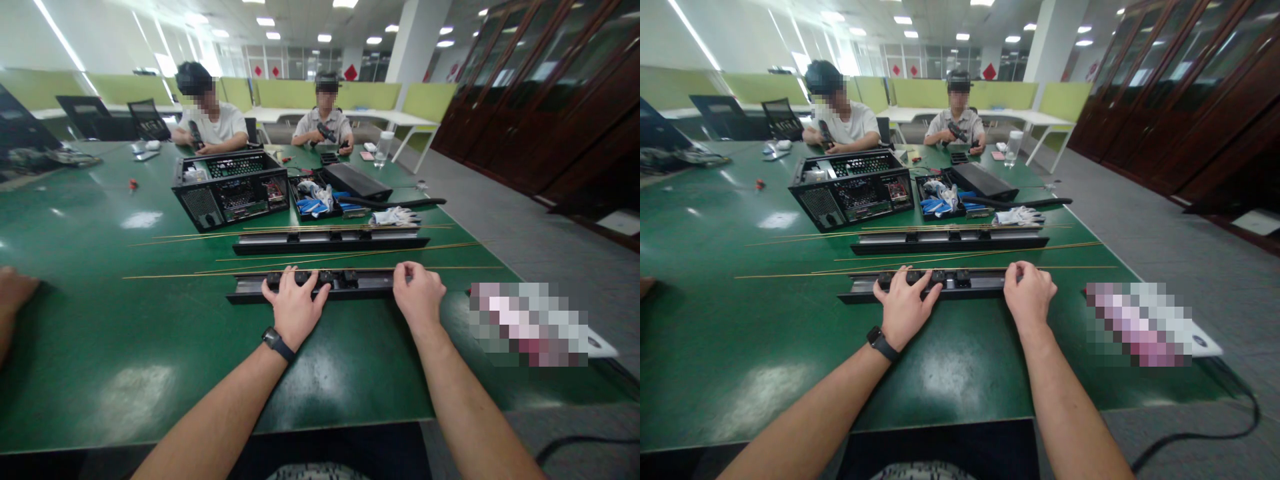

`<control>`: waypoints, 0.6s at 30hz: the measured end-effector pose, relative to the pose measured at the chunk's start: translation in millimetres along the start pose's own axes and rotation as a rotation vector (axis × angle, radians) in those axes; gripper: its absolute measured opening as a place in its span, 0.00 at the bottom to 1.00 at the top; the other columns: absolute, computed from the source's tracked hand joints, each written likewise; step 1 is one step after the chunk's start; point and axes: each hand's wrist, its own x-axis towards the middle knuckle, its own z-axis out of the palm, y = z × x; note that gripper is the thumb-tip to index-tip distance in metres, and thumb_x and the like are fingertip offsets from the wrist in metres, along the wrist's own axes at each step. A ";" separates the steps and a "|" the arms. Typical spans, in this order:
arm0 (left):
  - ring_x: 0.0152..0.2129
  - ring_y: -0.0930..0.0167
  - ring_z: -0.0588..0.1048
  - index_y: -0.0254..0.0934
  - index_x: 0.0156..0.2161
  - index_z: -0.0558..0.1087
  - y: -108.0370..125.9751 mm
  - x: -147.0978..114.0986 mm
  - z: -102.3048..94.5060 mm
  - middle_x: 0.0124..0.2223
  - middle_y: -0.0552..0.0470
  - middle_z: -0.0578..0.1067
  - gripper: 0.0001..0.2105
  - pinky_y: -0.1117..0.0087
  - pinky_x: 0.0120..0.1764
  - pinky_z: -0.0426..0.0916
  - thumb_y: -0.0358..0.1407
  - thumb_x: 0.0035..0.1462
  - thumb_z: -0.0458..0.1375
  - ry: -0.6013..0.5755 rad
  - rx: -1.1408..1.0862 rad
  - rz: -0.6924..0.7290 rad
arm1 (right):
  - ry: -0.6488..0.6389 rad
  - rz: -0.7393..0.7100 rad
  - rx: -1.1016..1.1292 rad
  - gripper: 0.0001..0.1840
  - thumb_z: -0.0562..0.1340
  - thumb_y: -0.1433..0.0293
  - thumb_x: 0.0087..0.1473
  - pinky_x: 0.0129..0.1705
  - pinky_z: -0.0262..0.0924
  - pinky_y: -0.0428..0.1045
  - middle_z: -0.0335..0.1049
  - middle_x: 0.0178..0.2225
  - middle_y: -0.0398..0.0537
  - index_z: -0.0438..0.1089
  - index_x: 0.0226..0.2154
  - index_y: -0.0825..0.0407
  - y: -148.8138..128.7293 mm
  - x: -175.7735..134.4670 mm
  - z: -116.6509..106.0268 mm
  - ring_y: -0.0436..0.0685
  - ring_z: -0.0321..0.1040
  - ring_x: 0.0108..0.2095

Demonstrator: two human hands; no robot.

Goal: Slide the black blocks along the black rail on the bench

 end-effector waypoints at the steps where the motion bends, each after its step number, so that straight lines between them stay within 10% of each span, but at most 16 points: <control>1: 0.64 0.51 0.67 0.50 0.56 0.79 -0.1 0.0 0.2 0.63 0.36 0.73 0.18 0.32 0.63 0.46 0.51 0.67 0.57 -0.001 -0.002 0.000 | 0.016 0.026 -0.012 0.20 0.56 0.58 0.64 0.48 0.52 0.56 0.79 0.40 0.55 0.79 0.43 0.51 1.7 1.4 -0.7 0.63 0.66 0.43; 11: 0.64 0.51 0.67 0.51 0.56 0.80 -1.3 -0.5 2.3 0.63 0.35 0.73 0.18 0.32 0.63 0.46 0.52 0.67 0.58 0.008 -0.011 -0.008 | -0.068 -0.123 0.041 0.19 0.55 0.59 0.65 0.50 0.53 0.56 0.79 0.37 0.53 0.78 0.42 0.50 -8.3 -4.3 1.2 0.62 0.67 0.43; 18: 0.64 0.51 0.67 0.51 0.56 0.79 -1.6 -0.9 2.2 0.62 0.35 0.73 0.18 0.32 0.63 0.46 0.51 0.67 0.58 0.003 -0.009 -0.001 | 0.012 0.032 -0.067 0.22 0.55 0.57 0.64 0.48 0.52 0.57 0.79 0.39 0.58 0.79 0.43 0.52 2.7 2.7 -1.4 0.65 0.66 0.43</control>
